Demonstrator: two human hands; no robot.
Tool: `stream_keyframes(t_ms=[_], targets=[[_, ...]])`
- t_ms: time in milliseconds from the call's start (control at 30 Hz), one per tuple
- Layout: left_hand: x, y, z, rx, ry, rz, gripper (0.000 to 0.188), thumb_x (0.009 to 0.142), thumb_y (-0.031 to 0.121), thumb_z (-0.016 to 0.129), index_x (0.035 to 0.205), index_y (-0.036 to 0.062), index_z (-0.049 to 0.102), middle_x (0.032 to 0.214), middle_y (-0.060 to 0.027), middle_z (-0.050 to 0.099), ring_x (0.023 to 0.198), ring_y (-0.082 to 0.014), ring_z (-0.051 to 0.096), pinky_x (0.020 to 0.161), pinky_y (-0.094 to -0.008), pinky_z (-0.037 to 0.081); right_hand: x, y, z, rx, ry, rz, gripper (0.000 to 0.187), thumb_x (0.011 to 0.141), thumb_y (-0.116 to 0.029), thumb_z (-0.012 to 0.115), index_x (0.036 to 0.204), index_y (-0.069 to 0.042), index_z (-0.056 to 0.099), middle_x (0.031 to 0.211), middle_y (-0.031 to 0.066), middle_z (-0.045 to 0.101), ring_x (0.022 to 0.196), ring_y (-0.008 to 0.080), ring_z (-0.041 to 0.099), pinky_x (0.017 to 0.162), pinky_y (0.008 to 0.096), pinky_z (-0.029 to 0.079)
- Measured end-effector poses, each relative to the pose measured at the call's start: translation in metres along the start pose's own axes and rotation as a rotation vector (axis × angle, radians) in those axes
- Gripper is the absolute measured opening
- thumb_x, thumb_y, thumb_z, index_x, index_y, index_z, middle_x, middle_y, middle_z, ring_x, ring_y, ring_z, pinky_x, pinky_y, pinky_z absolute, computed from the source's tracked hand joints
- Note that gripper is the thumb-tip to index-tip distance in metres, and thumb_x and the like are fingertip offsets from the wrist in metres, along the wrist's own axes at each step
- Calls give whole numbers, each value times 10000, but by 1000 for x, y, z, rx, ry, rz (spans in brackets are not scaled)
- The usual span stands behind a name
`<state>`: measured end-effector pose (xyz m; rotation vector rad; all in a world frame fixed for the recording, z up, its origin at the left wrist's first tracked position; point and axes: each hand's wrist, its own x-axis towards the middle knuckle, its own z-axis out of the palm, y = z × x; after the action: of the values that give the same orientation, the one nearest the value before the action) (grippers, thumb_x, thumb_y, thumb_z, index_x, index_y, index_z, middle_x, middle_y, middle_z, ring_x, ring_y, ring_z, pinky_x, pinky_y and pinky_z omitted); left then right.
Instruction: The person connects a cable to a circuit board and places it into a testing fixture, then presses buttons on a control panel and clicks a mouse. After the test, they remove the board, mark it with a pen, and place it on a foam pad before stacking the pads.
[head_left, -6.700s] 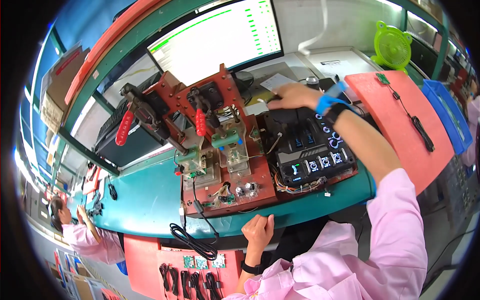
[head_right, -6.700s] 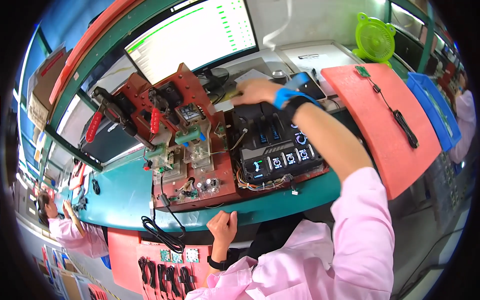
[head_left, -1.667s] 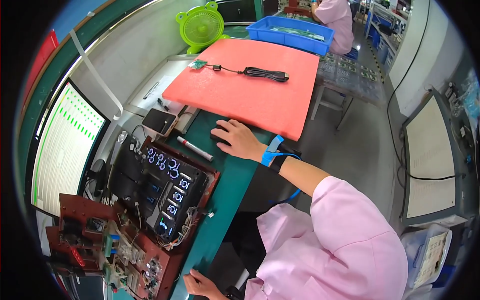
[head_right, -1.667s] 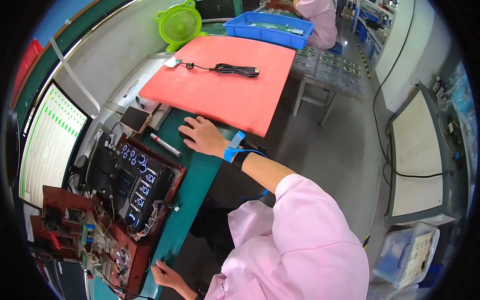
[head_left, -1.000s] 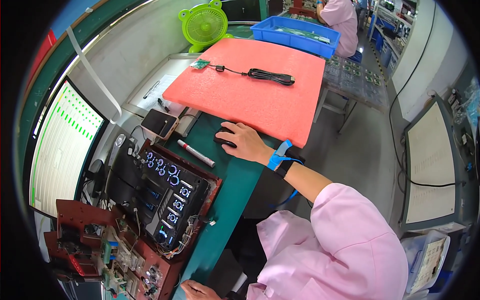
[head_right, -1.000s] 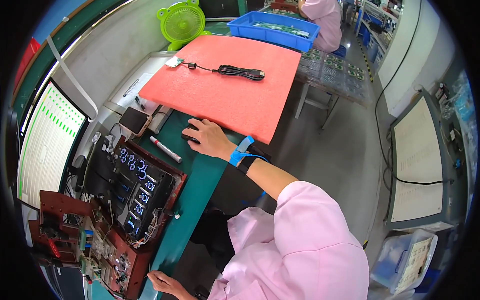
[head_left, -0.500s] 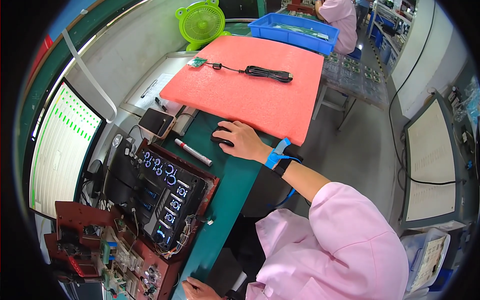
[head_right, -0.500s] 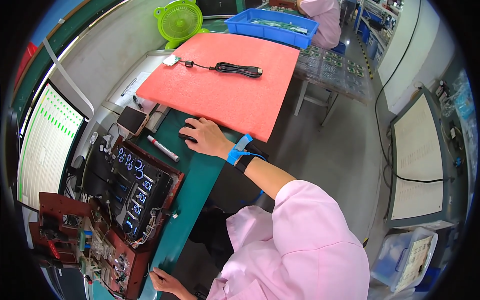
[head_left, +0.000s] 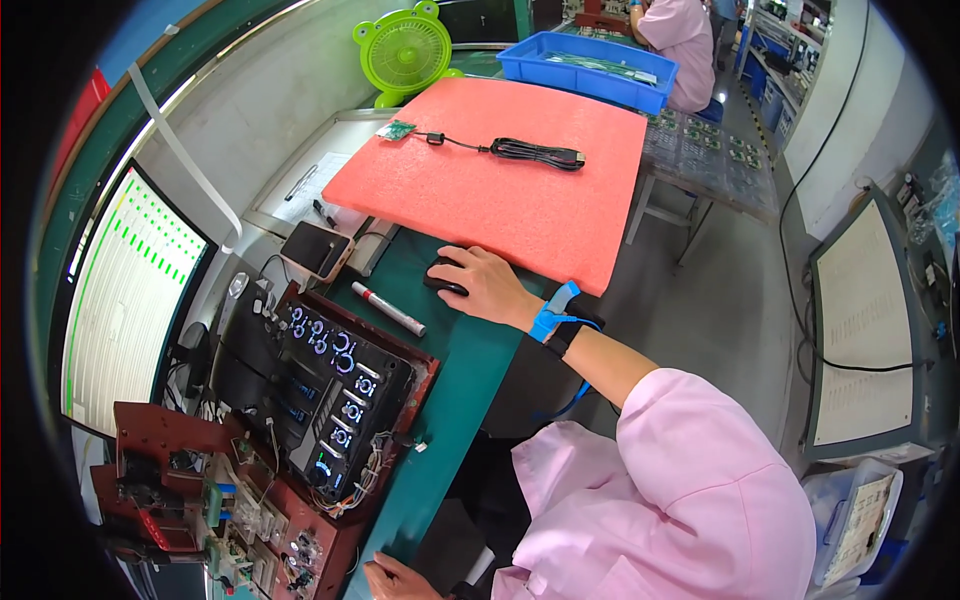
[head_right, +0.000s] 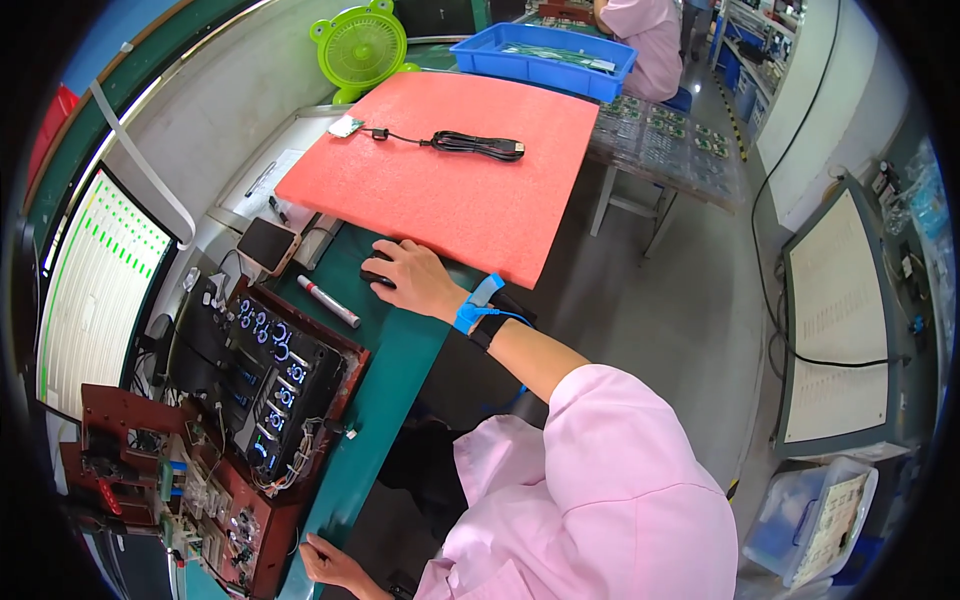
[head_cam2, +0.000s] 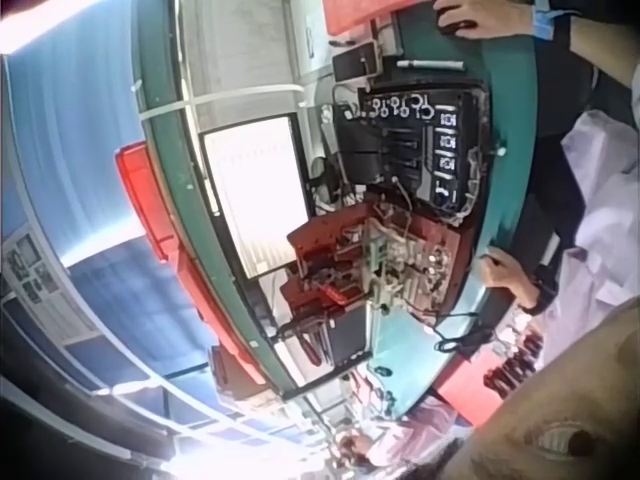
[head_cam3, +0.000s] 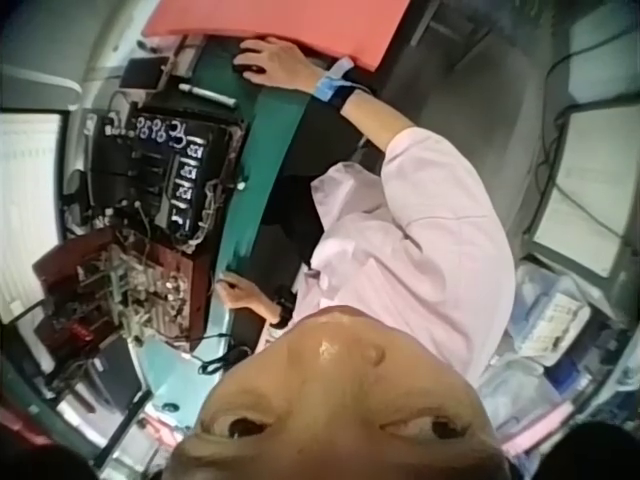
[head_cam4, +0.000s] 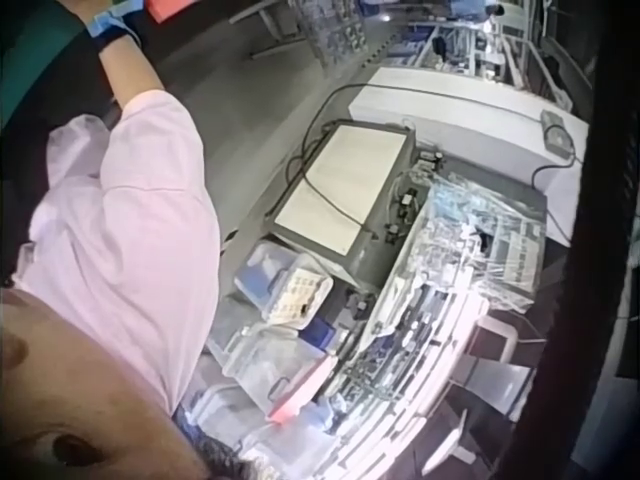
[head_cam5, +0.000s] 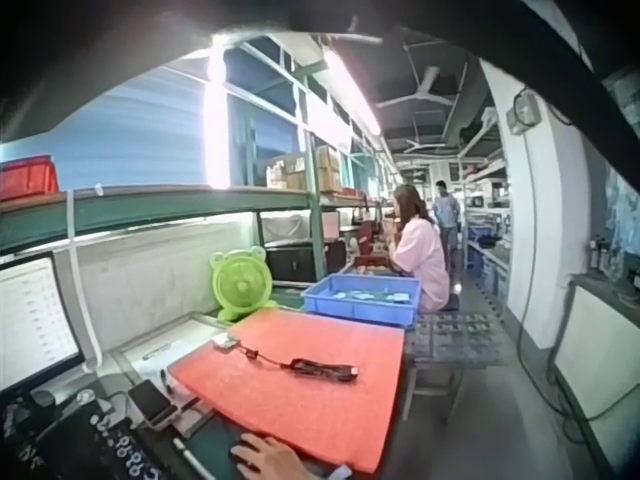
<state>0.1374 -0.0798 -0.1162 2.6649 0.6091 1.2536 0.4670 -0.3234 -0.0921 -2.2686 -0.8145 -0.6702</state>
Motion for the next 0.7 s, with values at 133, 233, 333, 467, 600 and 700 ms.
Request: stream_keyframes(t_ms=[133, 233, 333, 467, 600, 700], targets=[[2, 3, 7, -9, 66, 0, 385, 865, 107, 500, 566, -1, 282, 507, -148, 242, 423, -281, 275, 420, -387, 210, 1, 5, 0, -22, 93, -35, 277, 684, -206, 627, 950, -141, 584, 1060, 102, 512, 836, 297, 524, 726, 377, 450], [1, 4, 3, 21, 101, -29, 383, 859, 99, 506, 565, -2, 283, 506, -149, 246, 422, -279, 275, 421, -388, 210, 6, -2, 5, 6, 83, -43, 273, 686, -206, 626, 947, -134, 588, 1048, 93, 524, 840, 287, 533, 725, 382, 451], [0, 7, -1, -16, 31, -107, 357, 789, 59, 546, 529, 19, 305, 488, -137, 314, 411, -303, 335, 399, -400, 211, 9, -10, 0, -19, 14, -27, 283, 705, -196, 632, 973, -113, 596, 1079, 115, 541, 938, 297, 538, 797, 370, 450], [5, 9, 5, -84, 15, -46, 350, 750, 61, 576, 524, 43, 309, 480, -117, 328, 401, -291, 354, 384, -382, 234, 5, -1, -12, -32, 1, -3, 284, 729, -150, 624, 1006, -93, 593, 1083, 134, 546, 982, 307, 529, 827, 372, 438], [6, 5, 0, -57, 51, -53, 353, 724, 56, 600, 522, 56, 311, 474, -94, 341, 390, -271, 368, 372, -358, 254, 3, -3, -2, -23, 10, -31, 283, 742, -140, 614, 1018, -90, 586, 1100, 133, 538, 977, 316, 523, 822, 371, 435], [6, 7, -2, -57, 59, -54, 353, 711, 51, 611, 523, 61, 312, 470, -85, 345, 382, -261, 371, 365, -344, 260, 3, -4, -1, -21, 16, -47, 283, 747, -141, 609, 1024, -93, 581, 1106, 126, 534, 963, 319, 522, 812, 376, 437]])
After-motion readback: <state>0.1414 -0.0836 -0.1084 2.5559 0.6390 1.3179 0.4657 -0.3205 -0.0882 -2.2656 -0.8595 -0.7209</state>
